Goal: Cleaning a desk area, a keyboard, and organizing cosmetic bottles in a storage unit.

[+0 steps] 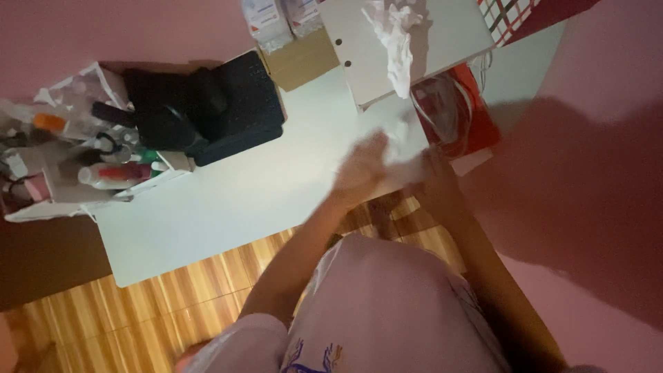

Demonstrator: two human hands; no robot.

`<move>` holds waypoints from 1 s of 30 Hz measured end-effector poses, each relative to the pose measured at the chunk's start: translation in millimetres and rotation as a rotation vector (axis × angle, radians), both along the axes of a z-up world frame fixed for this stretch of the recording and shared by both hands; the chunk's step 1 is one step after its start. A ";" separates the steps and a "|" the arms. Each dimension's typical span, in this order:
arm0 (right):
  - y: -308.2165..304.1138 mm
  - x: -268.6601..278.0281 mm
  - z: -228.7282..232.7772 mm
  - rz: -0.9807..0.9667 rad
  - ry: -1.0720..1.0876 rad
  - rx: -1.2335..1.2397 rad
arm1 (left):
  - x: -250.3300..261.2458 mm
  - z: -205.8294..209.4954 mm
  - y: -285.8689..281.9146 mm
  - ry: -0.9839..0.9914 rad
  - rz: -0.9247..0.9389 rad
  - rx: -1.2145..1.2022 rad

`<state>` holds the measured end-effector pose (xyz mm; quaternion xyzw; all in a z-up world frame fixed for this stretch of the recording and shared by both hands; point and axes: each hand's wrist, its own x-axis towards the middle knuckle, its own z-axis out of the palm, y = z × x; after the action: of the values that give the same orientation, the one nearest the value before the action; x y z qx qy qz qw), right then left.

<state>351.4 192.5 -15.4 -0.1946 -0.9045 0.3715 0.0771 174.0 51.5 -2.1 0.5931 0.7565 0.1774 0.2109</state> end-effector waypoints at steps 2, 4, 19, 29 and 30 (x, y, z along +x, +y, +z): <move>-3.2 -1.6 -1.4 0.009 -0.029 0.084 | -28.6 27.4 -4.3 0.036 0.241 -0.126; -3.8 -3.4 -6.2 0.016 -0.055 0.168 | -59.0 20.6 -18.8 0.071 0.481 -0.253; -2.0 12.5 -29.4 -0.065 0.089 0.083 | 12.5 14.1 68.4 0.087 -0.028 0.126; 11.2 34.5 -29.0 -0.093 0.032 -0.046 | 27.1 15.1 97.0 0.104 0.318 -0.108; 8.0 36.0 -29.2 -0.092 0.024 -0.012 | 47.5 46.9 85.3 0.035 0.198 -0.033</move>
<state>387.4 200.5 -44.6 -0.2319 -0.8915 0.3751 0.1037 221.6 136.8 44.8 0.5148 0.8179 0.1745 0.1886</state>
